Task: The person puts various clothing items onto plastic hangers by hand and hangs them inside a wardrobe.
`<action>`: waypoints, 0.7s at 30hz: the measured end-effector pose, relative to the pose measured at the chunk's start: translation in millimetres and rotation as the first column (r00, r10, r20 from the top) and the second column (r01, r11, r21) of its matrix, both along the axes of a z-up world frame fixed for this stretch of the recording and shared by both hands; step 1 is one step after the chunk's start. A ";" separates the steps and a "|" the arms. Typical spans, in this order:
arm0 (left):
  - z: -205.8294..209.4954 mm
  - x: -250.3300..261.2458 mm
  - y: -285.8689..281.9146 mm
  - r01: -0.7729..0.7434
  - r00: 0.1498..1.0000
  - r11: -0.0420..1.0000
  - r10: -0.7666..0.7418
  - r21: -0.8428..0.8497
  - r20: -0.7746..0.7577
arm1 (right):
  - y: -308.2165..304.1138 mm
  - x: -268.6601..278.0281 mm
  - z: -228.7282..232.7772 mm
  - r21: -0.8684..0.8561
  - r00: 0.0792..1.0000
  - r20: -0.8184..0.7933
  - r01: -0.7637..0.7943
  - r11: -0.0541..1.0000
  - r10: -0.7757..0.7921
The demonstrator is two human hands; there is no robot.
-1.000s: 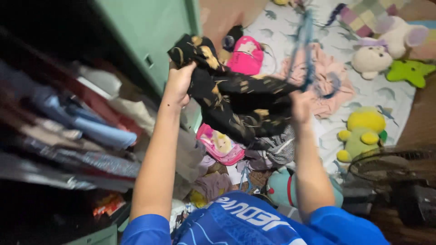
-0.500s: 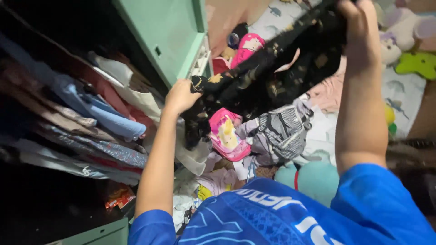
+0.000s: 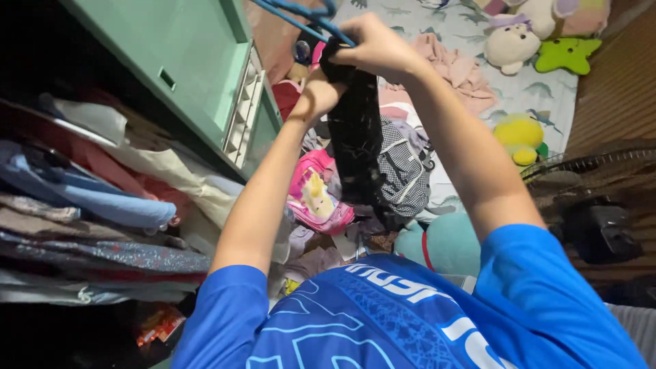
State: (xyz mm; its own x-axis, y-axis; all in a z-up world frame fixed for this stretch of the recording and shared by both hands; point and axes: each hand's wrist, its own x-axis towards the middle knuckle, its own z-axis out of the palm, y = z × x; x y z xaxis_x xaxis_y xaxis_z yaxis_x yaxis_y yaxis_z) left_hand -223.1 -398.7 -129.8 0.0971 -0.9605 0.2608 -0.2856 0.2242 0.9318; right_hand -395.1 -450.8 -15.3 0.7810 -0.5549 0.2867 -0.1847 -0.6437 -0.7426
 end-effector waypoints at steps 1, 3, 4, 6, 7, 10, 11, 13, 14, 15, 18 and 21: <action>-3.5 0.6 -6.5 -0.034 0.999 0.999 0.034 0.020 -0.016 | -2.4 -14.7 -2.3 -0.102 0.995 0.084 -0.048 0.994 0.057; 4.3 6.1 -12.2 0.023 0.988 0.999 -0.027 -0.031 -0.149 | -9.1 -39.5 -12.1 0.045 0.960 0.278 0.021 0.999 -0.032; 15.2 7.1 -12.5 0.049 0.975 0.997 -0.060 -0.060 -0.214 | -10.8 -51.4 -21.2 0.303 0.913 0.352 0.099 0.948 -0.208; 42.7 7.3 -1.7 0.069 0.967 0.995 -0.084 -0.069 -0.241 | -14.8 -74.9 -41.3 0.569 0.809 0.438 0.090 0.818 -0.393; 59.1 10.4 4.4 0.075 0.964 0.994 -0.092 -0.074 -0.251 | -13.8 -80.9 -55.0 0.586 0.769 0.500 0.038 0.810 -0.398; 100.5 14.9 19.0 0.139 0.965 0.987 -0.154 -0.085 -0.214 | -9.0 -75.9 -93.0 0.547 0.723 0.620 -0.120 0.829 -0.305; 109.8 17.1 21.7 0.116 0.970 0.985 -0.140 -0.126 -0.199 | -3.7 -69.4 -107.0 0.515 0.718 0.649 -0.173 0.839 -0.250; 121.7 23.9 24.0 0.073 0.979 0.976 -0.110 -0.207 -0.172 | 8.6 -56.3 -137.7 0.433 0.788 0.565 -0.031 0.901 -0.244; 126.0 29.4 23.6 0.087 0.969 0.971 -0.135 -0.223 -0.208 | 6.7 -46.5 -149.4 0.383 0.813 0.533 0.015 0.924 -0.234; 128.6 35.5 23.7 0.098 0.956 0.966 -0.158 -0.239 -0.247 | 6.4 -36.5 -161.9 0.332 0.838 0.496 0.058 0.941 -0.227; 131.9 61.1 31.9 0.111 0.975 0.947 -0.162 -0.302 -0.151 | -0.4 -23.7 -177.8 0.265 0.880 0.421 0.114 0.958 -0.221; 134.6 93.4 46.0 0.004 0.998 0.932 0.020 -0.362 0.062 | -5.2 -14.3 -152.9 0.259 0.816 0.509 0.158 0.953 -0.274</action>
State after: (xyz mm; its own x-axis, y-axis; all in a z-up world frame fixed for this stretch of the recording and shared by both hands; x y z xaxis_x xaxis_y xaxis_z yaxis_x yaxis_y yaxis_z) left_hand -129.7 -352.7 4.8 0.0763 -0.7990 0.5965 -0.3442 0.5403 0.7678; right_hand -409.4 -456.0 -168.1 0.3903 -0.7802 0.4888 0.1603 -0.4653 -0.8705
